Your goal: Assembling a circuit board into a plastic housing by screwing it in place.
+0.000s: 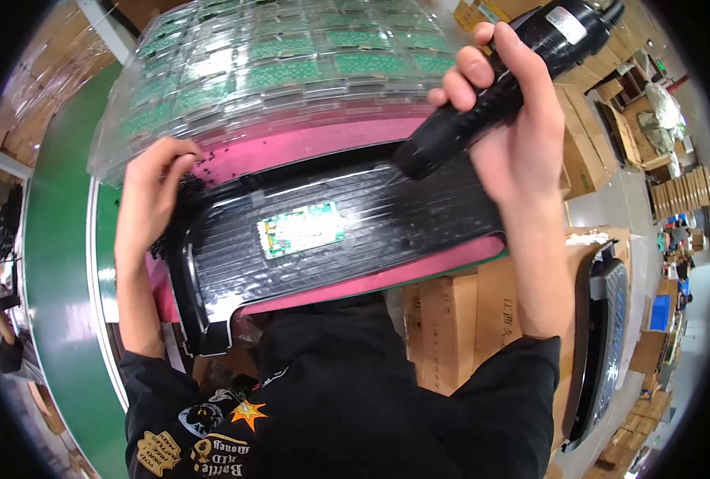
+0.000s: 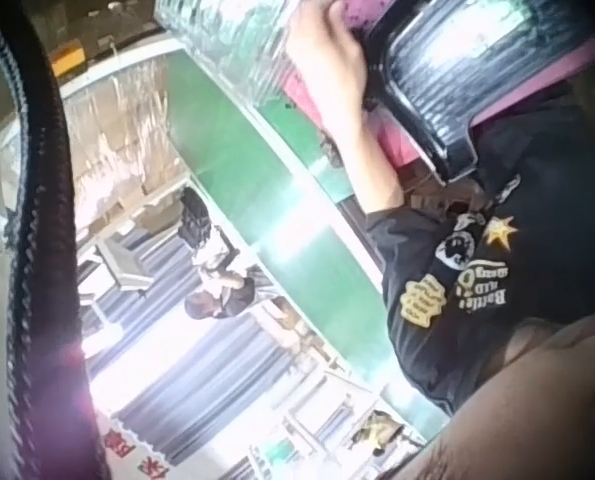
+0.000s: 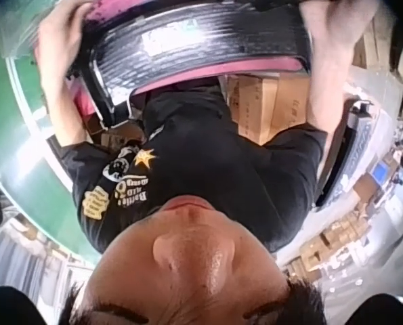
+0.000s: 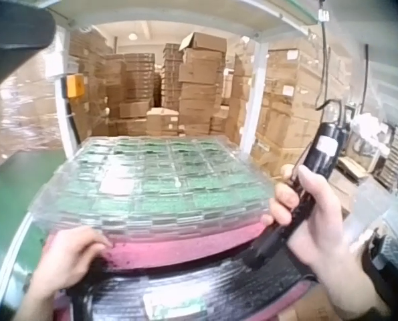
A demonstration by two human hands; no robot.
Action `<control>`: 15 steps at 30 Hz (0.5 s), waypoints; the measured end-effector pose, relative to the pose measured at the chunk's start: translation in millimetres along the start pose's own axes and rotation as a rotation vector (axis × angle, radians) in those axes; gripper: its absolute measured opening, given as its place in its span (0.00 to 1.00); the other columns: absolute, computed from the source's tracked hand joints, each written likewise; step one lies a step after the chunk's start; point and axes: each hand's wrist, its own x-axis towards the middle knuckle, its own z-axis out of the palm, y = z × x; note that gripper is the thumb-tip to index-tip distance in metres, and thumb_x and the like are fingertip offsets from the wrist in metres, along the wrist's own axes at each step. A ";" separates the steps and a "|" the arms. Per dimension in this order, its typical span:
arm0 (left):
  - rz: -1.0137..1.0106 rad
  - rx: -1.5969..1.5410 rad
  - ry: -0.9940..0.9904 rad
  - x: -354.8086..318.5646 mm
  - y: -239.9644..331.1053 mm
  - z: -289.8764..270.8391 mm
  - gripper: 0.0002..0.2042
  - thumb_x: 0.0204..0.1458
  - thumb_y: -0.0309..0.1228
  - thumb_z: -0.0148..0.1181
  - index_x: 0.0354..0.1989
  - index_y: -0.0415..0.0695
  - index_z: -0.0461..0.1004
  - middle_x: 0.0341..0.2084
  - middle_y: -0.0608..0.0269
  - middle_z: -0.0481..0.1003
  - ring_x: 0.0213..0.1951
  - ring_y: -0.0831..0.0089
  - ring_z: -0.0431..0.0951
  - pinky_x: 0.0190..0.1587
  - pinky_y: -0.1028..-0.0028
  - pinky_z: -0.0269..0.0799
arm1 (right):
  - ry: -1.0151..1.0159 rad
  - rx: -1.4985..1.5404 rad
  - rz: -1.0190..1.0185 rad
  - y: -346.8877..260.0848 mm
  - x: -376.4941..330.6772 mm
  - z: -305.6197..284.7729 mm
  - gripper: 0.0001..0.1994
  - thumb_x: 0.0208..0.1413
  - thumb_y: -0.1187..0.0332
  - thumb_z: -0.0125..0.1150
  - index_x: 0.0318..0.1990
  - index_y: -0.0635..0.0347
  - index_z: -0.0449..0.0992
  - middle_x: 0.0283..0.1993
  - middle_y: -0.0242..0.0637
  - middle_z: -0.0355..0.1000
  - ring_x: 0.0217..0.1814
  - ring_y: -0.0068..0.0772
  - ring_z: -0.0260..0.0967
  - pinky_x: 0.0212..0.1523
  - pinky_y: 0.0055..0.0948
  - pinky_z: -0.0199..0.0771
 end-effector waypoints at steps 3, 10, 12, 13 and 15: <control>0.103 -0.174 -0.119 -5.4 20.6 9.0 0.02 0.55 0.21 0.59 0.35 0.35 0.76 0.30 0.55 0.76 0.34 0.62 0.78 0.40 0.69 0.73 | -0.088 0.156 -0.124 28.0 -2.0 34.6 0.15 0.66 0.52 0.52 0.45 0.53 0.69 0.24 0.22 0.60 0.23 0.20 0.58 0.36 0.28 0.61; 0.394 -0.295 -0.194 -11.1 35.9 29.6 0.09 0.48 0.25 0.68 0.33 0.37 0.74 0.27 0.57 0.74 0.31 0.58 0.76 0.33 0.65 0.73 | -0.262 0.336 -0.232 54.0 -16.7 79.4 0.19 0.60 0.51 0.58 0.46 0.56 0.68 0.25 0.22 0.62 0.22 0.18 0.60 0.33 0.27 0.62; 0.403 -0.281 -0.186 -11.9 34.5 28.0 0.09 0.48 0.24 0.68 0.33 0.37 0.73 0.27 0.56 0.73 0.31 0.58 0.76 0.33 0.65 0.73 | -0.275 0.297 -0.234 59.0 -18.7 83.9 0.19 0.60 0.50 0.58 0.47 0.56 0.68 0.25 0.22 0.63 0.23 0.19 0.60 0.34 0.27 0.62; 0.424 -0.269 -0.174 -12.2 34.0 27.0 0.09 0.48 0.24 0.68 0.33 0.37 0.73 0.28 0.56 0.73 0.31 0.58 0.76 0.33 0.65 0.72 | -0.291 0.248 -0.246 60.2 -18.6 85.2 0.20 0.60 0.50 0.57 0.47 0.56 0.68 0.25 0.22 0.63 0.23 0.19 0.61 0.34 0.27 0.63; 0.419 -0.278 -0.165 -13.3 33.3 27.5 0.09 0.48 0.24 0.68 0.33 0.37 0.73 0.27 0.56 0.72 0.30 0.57 0.75 0.32 0.64 0.72 | -0.290 0.221 -0.221 61.4 -17.4 83.7 0.20 0.60 0.49 0.57 0.47 0.55 0.68 0.25 0.22 0.63 0.23 0.19 0.62 0.34 0.27 0.63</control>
